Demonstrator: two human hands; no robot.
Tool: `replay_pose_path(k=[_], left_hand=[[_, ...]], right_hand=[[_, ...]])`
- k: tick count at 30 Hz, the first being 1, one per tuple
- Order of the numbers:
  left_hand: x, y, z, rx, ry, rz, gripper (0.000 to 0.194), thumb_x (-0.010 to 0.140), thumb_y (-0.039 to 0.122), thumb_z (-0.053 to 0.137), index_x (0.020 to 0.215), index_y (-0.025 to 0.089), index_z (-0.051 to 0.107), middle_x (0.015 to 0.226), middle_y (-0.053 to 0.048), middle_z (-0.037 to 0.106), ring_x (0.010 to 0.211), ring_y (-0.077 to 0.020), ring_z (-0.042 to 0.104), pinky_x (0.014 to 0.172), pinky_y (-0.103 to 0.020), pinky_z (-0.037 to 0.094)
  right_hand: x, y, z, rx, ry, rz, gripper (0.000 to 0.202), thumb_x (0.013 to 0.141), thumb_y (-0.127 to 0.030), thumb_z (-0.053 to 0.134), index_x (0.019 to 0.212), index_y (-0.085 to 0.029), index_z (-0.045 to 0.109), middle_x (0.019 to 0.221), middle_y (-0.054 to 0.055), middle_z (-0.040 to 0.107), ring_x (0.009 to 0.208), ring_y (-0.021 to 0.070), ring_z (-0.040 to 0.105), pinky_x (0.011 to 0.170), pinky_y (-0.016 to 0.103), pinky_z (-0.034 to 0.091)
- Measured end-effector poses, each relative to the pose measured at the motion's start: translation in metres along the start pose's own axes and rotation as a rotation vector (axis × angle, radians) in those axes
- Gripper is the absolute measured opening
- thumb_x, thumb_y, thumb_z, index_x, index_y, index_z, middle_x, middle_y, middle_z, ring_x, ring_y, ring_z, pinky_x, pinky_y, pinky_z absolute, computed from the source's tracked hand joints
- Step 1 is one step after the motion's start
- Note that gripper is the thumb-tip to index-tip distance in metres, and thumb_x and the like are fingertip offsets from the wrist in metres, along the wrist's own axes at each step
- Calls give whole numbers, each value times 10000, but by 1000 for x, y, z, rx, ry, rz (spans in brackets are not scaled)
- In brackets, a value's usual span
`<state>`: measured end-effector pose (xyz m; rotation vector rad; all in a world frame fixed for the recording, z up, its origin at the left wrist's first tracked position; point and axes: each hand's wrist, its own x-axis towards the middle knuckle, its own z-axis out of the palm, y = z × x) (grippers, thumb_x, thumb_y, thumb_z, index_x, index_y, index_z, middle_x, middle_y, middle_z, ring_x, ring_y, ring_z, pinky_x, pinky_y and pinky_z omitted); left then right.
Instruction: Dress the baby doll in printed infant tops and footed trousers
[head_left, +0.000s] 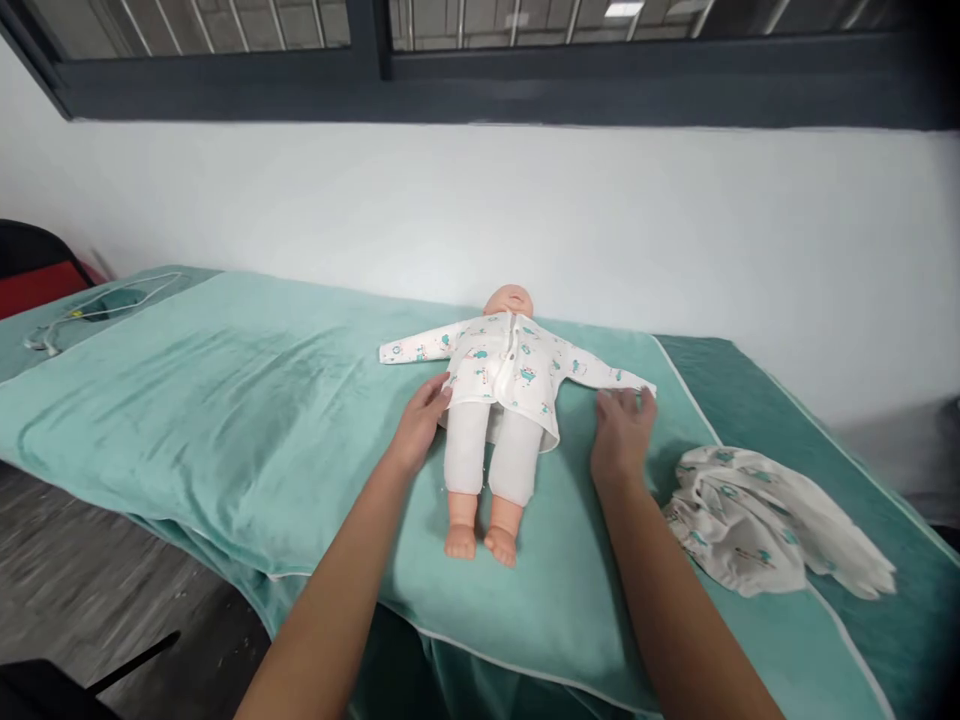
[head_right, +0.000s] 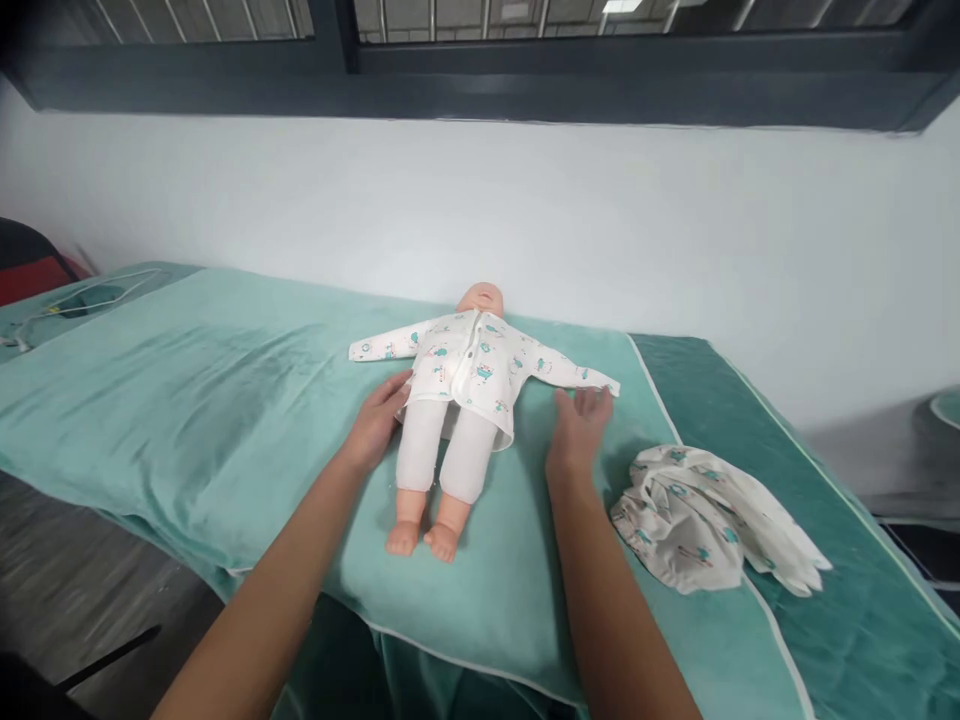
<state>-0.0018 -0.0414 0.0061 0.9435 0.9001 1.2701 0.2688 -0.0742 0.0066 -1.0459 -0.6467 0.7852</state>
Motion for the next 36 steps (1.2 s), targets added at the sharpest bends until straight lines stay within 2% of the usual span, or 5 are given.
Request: replay_pose_path(k=[7, 15, 22, 29, 36], left_hand=[[-23, 2, -1, 99, -119, -1, 599, 780, 427, 752, 1322, 222, 599, 1331, -95, 648, 1161, -259, 617, 1031, -416, 467], [-24, -1, 0, 116, -144, -28, 609, 735, 445, 786, 1273, 234, 592, 1112, -69, 699, 948, -209, 643, 879, -366, 498], [-17, -12, -1, 399, 94, 338, 344, 854, 415, 664, 1158, 252, 668, 1220, -63, 635, 1065, -212, 584, 924, -319, 451], [-20, -11, 0, 591, 64, 600, 270, 919, 274, 538, 1141, 279, 690, 1233, -82, 591, 1187, -247, 533, 1038, -368, 410], [-6, -13, 1, 664, 81, 665, 243, 912, 271, 547, 1098, 266, 702, 1192, -85, 637, 1195, -265, 529, 1121, -406, 348]], right_hand=[[-52, 12, 10, -379, -409, -159, 779, 807, -402, 744, 1502, -342, 396, 1634, 25, 297, 1496, 243, 308, 1216, 473, 309], [-46, 9, 11, -464, -325, -267, 498, 912, -401, 560, 1396, -284, 576, 1491, 26, 526, 1402, 236, 454, 1224, 439, 282], [-58, -1, 9, -521, -260, -223, 468, 909, -369, 545, 1362, -276, 610, 1464, 19, 557, 1381, 241, 477, 1193, 433, 328], [-68, -3, 6, -558, -260, -251, 392, 944, -416, 526, 1281, -276, 668, 1352, 35, 646, 1268, 250, 566, 1094, 429, 426], [-63, 0, 7, -591, -174, -271, 350, 909, -395, 539, 1167, -221, 699, 1224, 79, 690, 1145, 242, 605, 998, 397, 469]])
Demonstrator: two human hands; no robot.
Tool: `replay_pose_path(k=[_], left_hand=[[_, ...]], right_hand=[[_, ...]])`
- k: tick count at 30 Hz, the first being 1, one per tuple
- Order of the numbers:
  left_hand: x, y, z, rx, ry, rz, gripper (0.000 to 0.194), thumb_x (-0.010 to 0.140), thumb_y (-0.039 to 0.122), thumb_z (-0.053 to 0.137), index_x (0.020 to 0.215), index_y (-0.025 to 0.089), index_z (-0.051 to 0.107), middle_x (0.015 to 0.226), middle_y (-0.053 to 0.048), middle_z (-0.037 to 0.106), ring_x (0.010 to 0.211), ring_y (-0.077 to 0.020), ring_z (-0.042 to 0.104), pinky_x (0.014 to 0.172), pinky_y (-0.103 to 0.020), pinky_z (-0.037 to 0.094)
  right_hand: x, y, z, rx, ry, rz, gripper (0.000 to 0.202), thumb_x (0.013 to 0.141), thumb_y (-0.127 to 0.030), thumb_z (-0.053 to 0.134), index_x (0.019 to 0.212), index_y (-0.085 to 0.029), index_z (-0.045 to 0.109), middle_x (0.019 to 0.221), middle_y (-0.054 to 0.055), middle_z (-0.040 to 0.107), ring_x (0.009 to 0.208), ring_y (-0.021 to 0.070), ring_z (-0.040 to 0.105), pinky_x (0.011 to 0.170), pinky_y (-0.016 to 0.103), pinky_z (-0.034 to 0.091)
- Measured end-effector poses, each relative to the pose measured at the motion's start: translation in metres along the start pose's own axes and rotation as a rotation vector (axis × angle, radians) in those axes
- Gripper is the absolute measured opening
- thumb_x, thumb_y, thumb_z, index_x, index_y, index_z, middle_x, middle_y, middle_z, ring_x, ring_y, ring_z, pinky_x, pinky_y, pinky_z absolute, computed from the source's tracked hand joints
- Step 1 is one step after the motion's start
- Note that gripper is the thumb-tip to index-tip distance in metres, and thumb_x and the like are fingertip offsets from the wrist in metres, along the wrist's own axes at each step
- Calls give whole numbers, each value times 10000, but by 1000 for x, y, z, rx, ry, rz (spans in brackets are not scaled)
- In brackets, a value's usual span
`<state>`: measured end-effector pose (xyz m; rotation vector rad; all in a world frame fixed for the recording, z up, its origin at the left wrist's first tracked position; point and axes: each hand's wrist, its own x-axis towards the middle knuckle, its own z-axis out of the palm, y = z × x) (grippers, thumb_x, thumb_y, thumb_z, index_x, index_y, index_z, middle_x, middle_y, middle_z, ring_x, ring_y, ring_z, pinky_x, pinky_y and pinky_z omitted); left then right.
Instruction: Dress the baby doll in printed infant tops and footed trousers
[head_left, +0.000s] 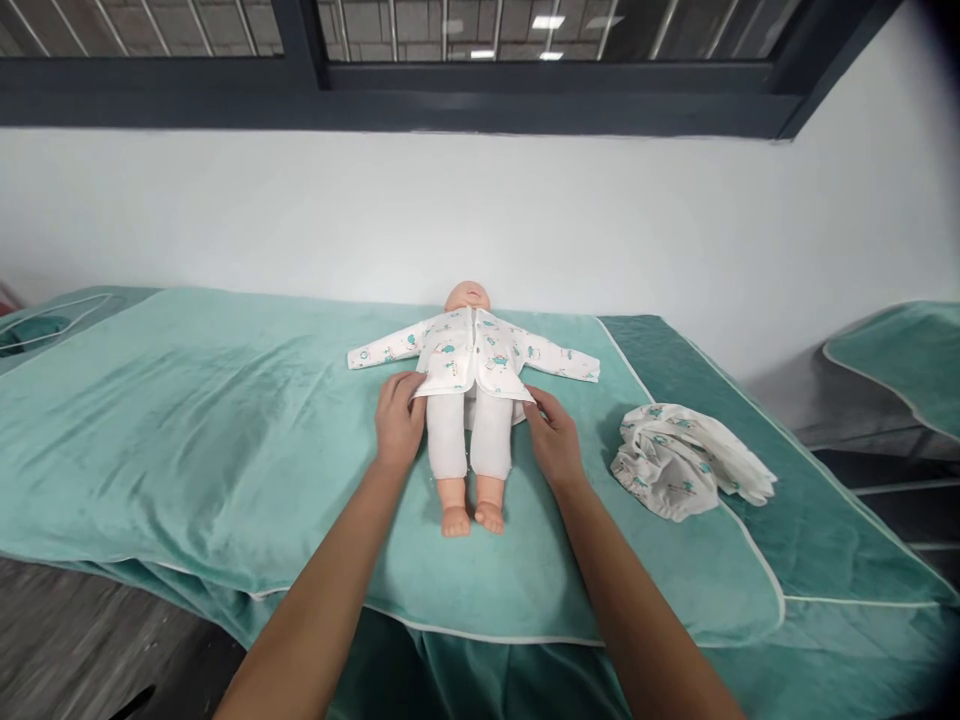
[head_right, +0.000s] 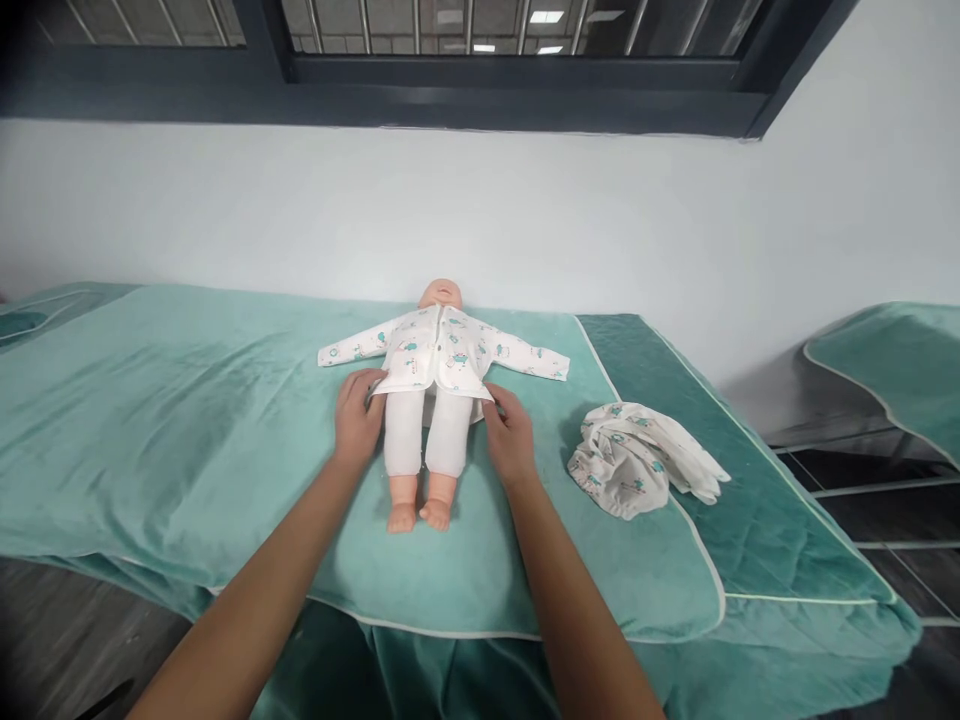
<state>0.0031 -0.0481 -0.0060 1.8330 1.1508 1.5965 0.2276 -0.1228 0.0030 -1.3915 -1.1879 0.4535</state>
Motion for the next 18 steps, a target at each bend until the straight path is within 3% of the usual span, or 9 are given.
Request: replay_pose_path(k=[6, 9, 12, 16, 18], left_hand=[[7, -9, 6, 268, -15, 188, 229, 945, 272, 488, 1065, 189, 665, 1037, -90, 665, 1006, -231, 587, 942, -371, 451], [5, -8, 6, 285, -7, 143, 212, 951, 297, 480, 1020, 191, 649, 929, -58, 662, 853, -186, 597, 803, -306, 462], [3, -5, 4, 250, 17, 44, 206, 940, 319, 490, 993, 188, 640, 877, -40, 669, 782, -169, 594, 751, -290, 448], [4, -5, 4, 222, 2, -51, 194, 908, 319, 531, 1012, 189, 629, 857, -23, 669, 732, -156, 580, 726, -286, 446], [4, -6, 5, 227, 0, -46, 196, 899, 297, 532, 1041, 193, 620, 877, -23, 667, 737, -153, 578, 727, -283, 449]], right_hand=[[1, 1, 6, -220, 9, 47, 396, 831, -351, 564, 1171, -166, 647, 1102, 106, 683, 919, 222, 610, 811, 367, 494], [0, -1, 5, -306, 29, 75, 329, 816, -311, 532, 1083, -169, 659, 882, 47, 675, 763, 189, 571, 758, 344, 458], [1, -1, 2, -256, 128, 105, 293, 780, -275, 531, 1026, -173, 653, 737, -3, 607, 660, 165, 517, 673, 307, 424], [2, 4, -2, -267, 180, 112, 247, 779, -289, 561, 984, -181, 649, 697, -16, 569, 632, 162, 491, 650, 307, 403], [2, 6, -1, -292, 203, 79, 245, 783, -274, 561, 990, -175, 645, 771, 10, 591, 683, 173, 515, 681, 321, 423]])
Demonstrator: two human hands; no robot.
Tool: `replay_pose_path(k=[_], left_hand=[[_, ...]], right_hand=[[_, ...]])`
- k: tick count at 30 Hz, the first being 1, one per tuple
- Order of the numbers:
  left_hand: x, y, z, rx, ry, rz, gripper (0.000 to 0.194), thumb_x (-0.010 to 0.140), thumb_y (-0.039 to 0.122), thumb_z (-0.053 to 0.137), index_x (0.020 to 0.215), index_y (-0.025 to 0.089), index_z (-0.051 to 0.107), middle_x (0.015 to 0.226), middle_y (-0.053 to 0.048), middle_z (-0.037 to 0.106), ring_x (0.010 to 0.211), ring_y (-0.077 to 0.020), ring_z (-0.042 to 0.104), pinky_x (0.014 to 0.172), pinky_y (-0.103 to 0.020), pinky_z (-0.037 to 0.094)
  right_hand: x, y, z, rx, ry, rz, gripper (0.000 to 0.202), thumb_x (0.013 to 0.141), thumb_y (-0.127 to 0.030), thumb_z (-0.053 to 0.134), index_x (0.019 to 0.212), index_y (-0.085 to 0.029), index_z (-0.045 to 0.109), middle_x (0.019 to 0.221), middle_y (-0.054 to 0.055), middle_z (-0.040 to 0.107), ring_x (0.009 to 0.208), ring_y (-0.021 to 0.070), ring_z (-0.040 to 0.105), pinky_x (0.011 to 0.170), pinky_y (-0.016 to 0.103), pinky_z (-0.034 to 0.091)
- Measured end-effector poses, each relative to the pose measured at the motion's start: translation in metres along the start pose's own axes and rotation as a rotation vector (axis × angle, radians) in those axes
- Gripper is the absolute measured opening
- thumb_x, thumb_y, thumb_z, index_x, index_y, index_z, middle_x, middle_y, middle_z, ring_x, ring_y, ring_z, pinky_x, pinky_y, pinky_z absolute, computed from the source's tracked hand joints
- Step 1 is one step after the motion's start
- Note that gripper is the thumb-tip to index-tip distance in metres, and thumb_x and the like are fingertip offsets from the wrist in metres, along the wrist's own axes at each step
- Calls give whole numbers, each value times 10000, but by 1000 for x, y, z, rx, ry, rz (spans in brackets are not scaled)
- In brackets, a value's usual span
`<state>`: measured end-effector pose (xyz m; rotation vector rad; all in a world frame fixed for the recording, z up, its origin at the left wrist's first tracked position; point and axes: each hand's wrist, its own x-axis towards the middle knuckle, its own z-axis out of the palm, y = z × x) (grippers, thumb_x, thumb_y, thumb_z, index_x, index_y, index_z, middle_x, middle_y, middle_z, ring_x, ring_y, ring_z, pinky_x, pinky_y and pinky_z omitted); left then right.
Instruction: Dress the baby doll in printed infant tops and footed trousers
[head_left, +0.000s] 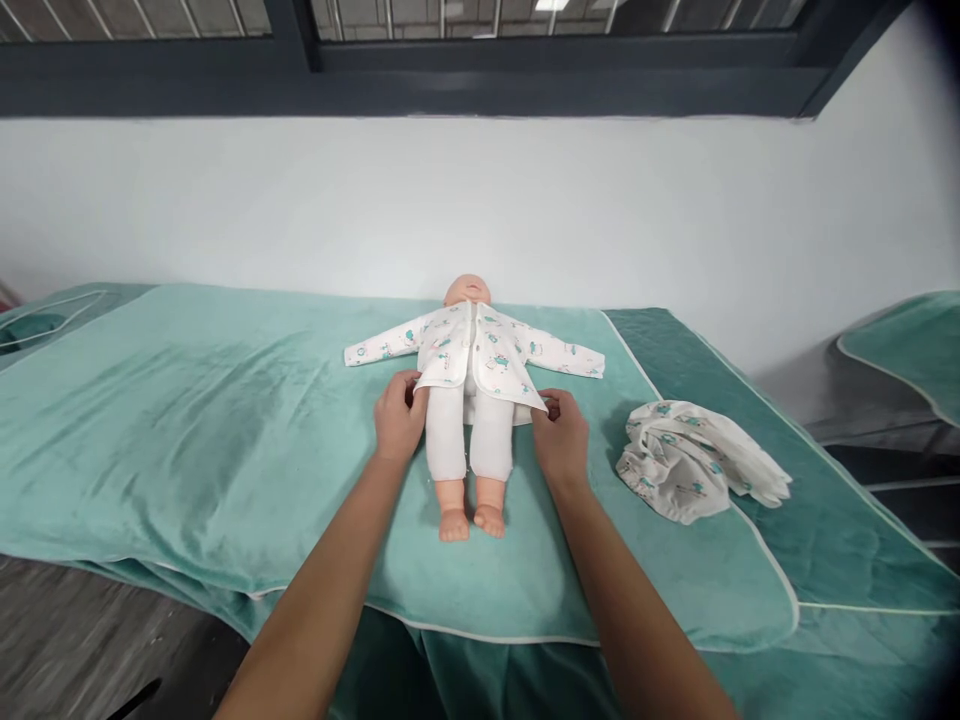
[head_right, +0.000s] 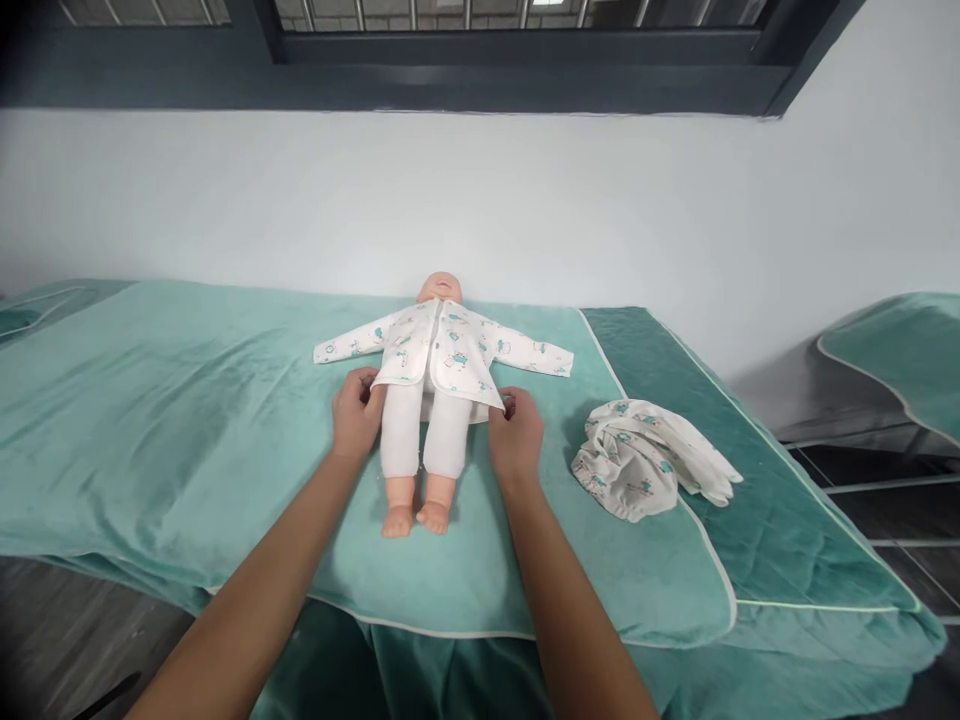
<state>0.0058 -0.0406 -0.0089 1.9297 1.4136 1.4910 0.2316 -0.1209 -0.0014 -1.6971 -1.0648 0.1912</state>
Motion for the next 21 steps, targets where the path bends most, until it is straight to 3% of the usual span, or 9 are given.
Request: replay_pose_path(k=[4, 6, 9, 15, 18, 21], left_hand=[[0, 3, 1, 32, 47, 128, 187, 905, 248, 507, 1043, 191, 619, 916, -42, 638, 802, -162, 573, 745, -280, 457], [-1, 5, 1, 51, 63, 205, 169, 915, 243, 500, 1014, 188, 625, 910, -49, 623, 830, -168, 564, 754, -282, 455], [-3, 5, -1, 50, 68, 222, 157, 934, 284, 508, 976, 191, 627, 884, -41, 621, 815, -165, 559, 758, -285, 447], [-3, -1, -4, -4, 102, 21, 307, 988, 381, 441, 791, 196, 588, 698, 2, 586, 656, -140, 519, 672, -277, 409], [-3, 1, -2, -21, 82, 82, 222, 960, 382, 507, 945, 197, 629, 843, -24, 633, 765, -151, 571, 689, -272, 446], [-1, 1, 1, 40, 114, 255, 261, 949, 314, 532, 1158, 202, 641, 1056, -78, 621, 962, -180, 593, 778, -290, 488]], right_hand=[[-3, -3, 1, 15, 0, -202, 360, 804, -205, 533, 1151, -180, 627, 1113, 101, 595, 933, 214, 578, 756, 347, 471], [-5, -8, 0, 54, -52, -311, 342, 854, -208, 520, 1174, -212, 640, 1171, 100, 586, 1033, 222, 574, 790, 352, 478], [-6, -13, -2, 123, -114, -336, 244, 910, -239, 513, 1080, -219, 687, 1062, 74, 612, 988, 204, 583, 777, 338, 484], [-2, -8, -2, 190, -79, -218, 201, 944, -325, 541, 954, -203, 700, 904, 37, 612, 844, 180, 578, 690, 310, 481], [-3, -7, -1, 154, -96, -278, 190, 924, -286, 569, 1054, -207, 683, 999, 57, 618, 922, 199, 586, 722, 325, 504], [-4, -10, 0, 76, -92, -447, 289, 916, -204, 552, 1188, -215, 649, 1131, 90, 602, 1071, 227, 565, 901, 395, 502]])
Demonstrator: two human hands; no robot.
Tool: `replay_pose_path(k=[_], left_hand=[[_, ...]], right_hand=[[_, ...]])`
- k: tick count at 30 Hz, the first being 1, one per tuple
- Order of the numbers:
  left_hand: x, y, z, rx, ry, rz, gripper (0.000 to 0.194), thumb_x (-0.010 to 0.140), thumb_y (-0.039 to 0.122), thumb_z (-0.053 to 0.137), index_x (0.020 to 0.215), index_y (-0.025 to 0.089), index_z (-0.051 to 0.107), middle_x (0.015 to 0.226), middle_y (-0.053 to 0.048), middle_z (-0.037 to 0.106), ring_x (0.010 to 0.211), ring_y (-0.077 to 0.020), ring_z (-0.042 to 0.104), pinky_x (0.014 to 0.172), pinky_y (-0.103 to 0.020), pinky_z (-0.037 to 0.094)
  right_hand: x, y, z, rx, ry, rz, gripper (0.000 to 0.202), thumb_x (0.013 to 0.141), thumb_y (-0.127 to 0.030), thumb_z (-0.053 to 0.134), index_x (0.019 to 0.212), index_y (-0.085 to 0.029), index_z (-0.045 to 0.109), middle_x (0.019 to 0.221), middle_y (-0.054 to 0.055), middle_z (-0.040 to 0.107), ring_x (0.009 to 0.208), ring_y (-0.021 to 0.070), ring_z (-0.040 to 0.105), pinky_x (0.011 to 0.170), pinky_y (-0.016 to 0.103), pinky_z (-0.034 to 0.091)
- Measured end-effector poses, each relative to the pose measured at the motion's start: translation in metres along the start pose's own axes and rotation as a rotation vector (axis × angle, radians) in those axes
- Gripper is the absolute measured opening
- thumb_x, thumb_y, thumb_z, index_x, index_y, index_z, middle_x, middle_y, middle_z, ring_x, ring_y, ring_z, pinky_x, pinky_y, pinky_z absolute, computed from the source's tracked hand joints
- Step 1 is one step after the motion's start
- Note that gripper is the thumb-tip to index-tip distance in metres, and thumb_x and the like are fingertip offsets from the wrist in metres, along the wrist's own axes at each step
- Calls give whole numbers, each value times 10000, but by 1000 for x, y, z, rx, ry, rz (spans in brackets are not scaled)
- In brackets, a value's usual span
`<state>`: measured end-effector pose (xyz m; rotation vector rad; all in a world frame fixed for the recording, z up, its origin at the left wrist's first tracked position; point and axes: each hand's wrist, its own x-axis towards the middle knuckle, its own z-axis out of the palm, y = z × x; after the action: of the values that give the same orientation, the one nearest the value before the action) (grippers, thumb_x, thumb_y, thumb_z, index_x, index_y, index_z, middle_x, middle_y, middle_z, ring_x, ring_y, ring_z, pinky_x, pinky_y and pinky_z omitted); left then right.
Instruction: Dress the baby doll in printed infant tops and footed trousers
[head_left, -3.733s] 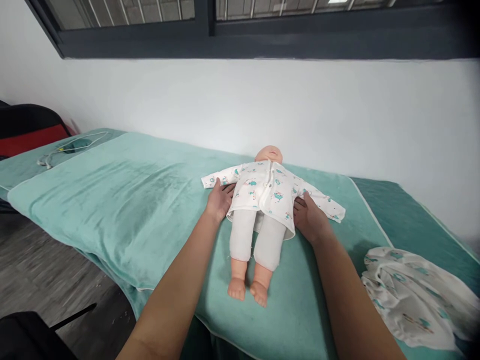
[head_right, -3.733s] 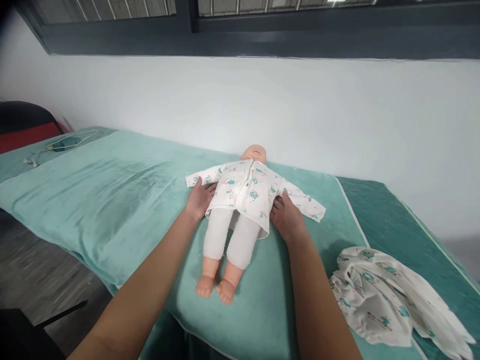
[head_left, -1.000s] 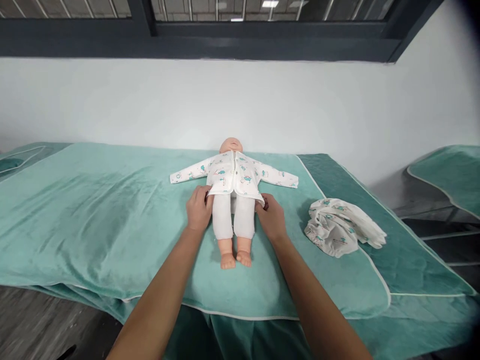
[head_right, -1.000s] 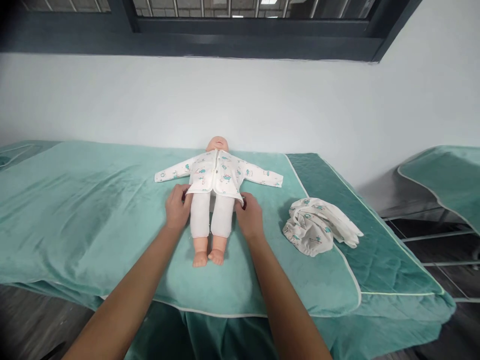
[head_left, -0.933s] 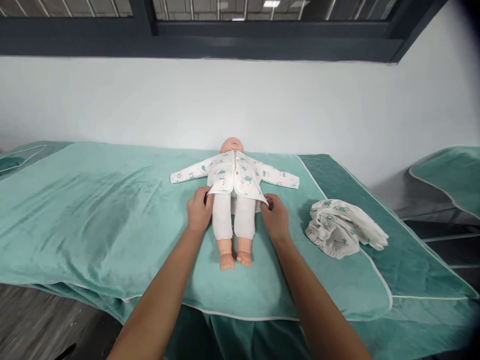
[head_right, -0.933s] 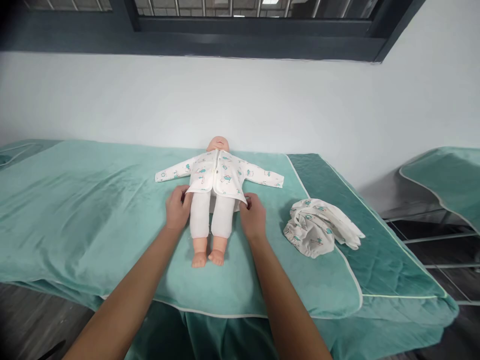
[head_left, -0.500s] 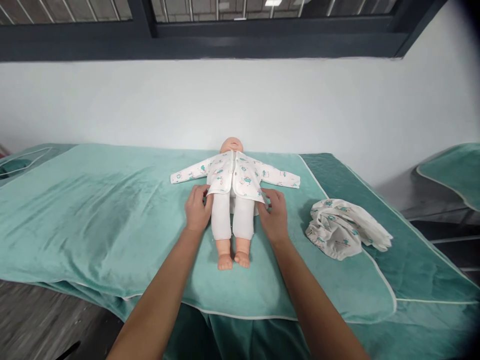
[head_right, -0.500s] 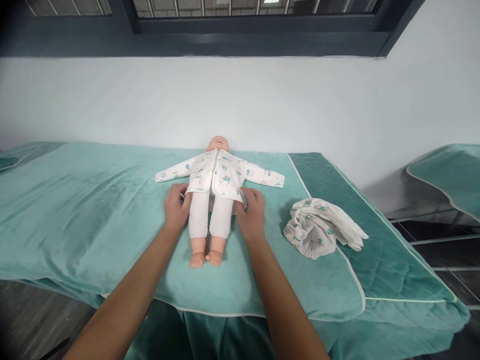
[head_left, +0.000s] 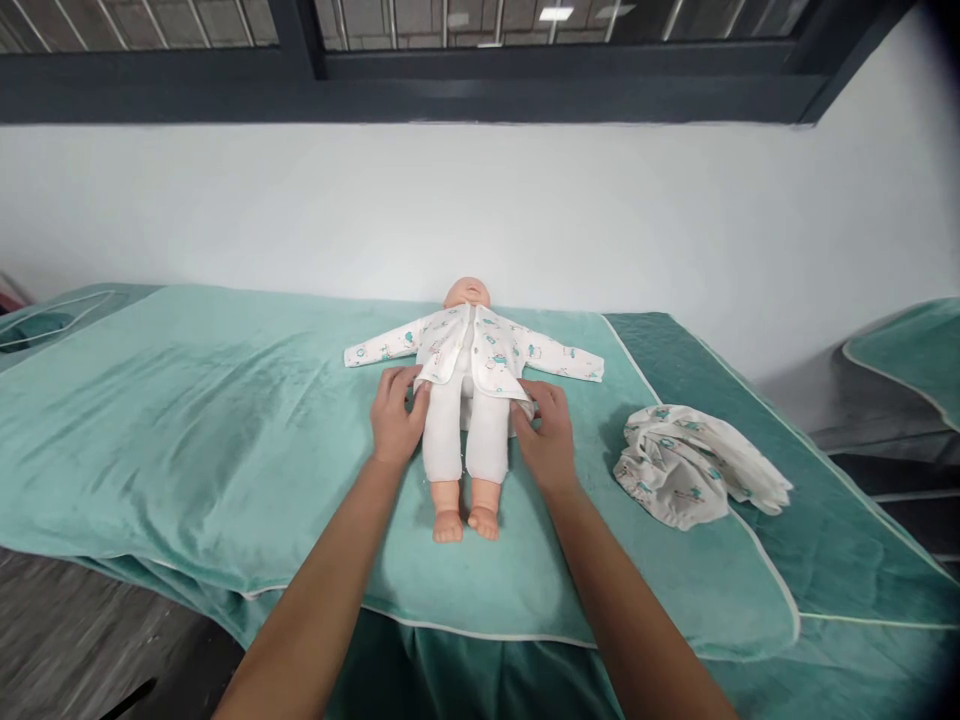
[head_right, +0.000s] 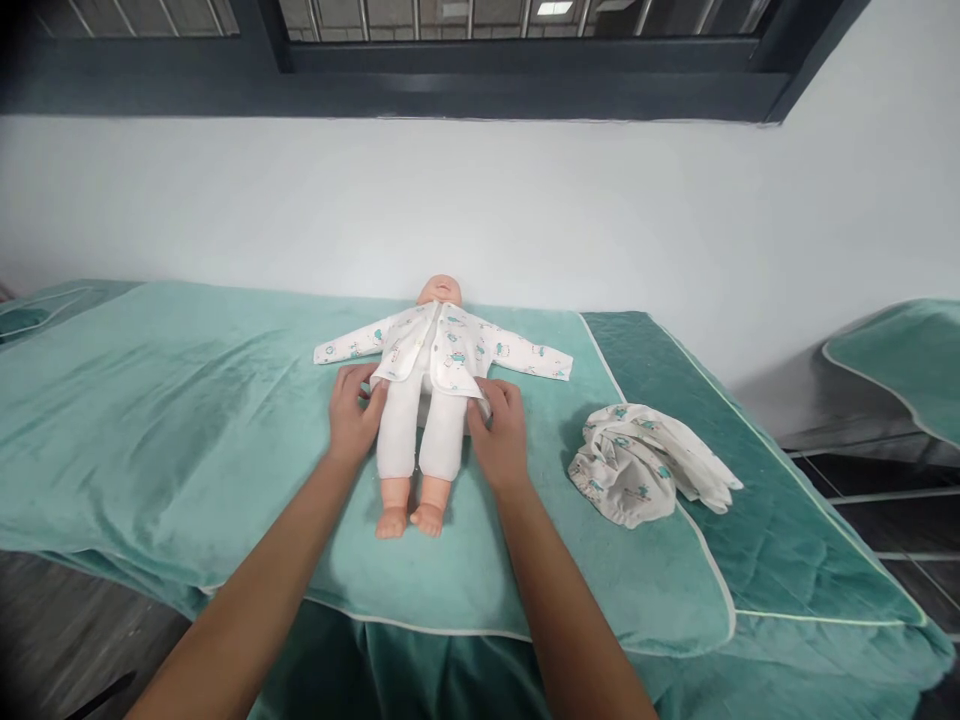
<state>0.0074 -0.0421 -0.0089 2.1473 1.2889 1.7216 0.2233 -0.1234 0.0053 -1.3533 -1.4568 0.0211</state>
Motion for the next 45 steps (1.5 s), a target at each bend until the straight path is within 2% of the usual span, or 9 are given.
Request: replay_pose_path(k=[5, 9, 15, 20, 24, 30, 34, 40, 45], left_hand=[[5, -9, 8, 189, -14, 295, 361, 964, 172, 457, 1261, 254, 645, 1175, -103, 595, 1074, -207, 563, 868, -338, 480], [11, -11, 11, 175, -5, 308, 288, 959, 196, 488, 1171, 232, 679, 1196, -106, 610, 1109, -219, 558, 915, -363, 470], [19, -8, 7, -96, -9, -88, 242, 961, 347, 510, 879, 188, 672, 871, -43, 628, 859, -173, 577, 807, -296, 469], [26, -22, 9, -432, 154, -581, 433, 901, 463, 592, 608, 190, 427, 594, 42, 327, 567, -95, 329, 519, -226, 296], [28, -32, 12, -619, 199, -660, 454, 846, 466, 669, 618, 200, 381, 608, 56, 300, 551, -77, 310, 492, -212, 289], [29, -45, 13, -845, 352, -741, 305, 858, 464, 627, 828, 187, 503, 840, -14, 581, 768, -109, 577, 726, -247, 509], [25, -56, 15, -707, 463, -785, 243, 813, 288, 645, 987, 213, 493, 874, 15, 536, 765, -85, 563, 727, -222, 492], [16, -56, 9, -446, 497, -706, 345, 786, 140, 569, 1104, 233, 472, 978, 2, 491, 789, -84, 531, 771, -236, 465], [5, -41, -8, -166, 416, -507, 334, 782, 84, 518, 1087, 218, 499, 1175, -74, 492, 1107, -181, 527, 914, -323, 454]], right_hand=[[12, -3, 8, -146, 7, -240, 379, 928, -111, 459, 1253, -204, 629, 1198, 121, 597, 1150, 250, 537, 1003, 447, 452], [25, -3, 18, -172, -24, -270, 273, 922, -160, 501, 1117, -220, 683, 1069, 96, 634, 1041, 251, 561, 929, 429, 466], [33, 4, 20, 92, -12, 84, 155, 898, -278, 521, 919, -213, 661, 864, 21, 607, 821, 188, 553, 766, 317, 447], [37, 17, 20, 251, 120, 364, 384, 914, -460, 539, 662, -215, 383, 655, -52, 352, 657, 122, 356, 621, 258, 316], [39, 25, 21, 384, 142, 443, 337, 888, -450, 578, 704, -211, 429, 702, -51, 400, 685, 118, 393, 649, 245, 355], [43, 36, 21, 690, 320, 648, 311, 801, -402, 596, 1023, -188, 558, 1008, 32, 631, 834, 154, 585, 771, 295, 485], [39, 38, 17, 552, 444, 705, 449, 706, -312, 637, 1120, -180, 527, 954, 29, 641, 785, 158, 593, 713, 290, 477], [16, 22, -7, 273, 375, 666, 503, 778, -342, 595, 1243, -174, 506, 626, -78, 479, 537, 148, 462, 538, 281, 372], [-25, 2, -40, -38, 186, 437, 368, 873, -380, 537, 1177, -173, 563, 854, 47, 636, 778, 220, 599, 748, 389, 493]])
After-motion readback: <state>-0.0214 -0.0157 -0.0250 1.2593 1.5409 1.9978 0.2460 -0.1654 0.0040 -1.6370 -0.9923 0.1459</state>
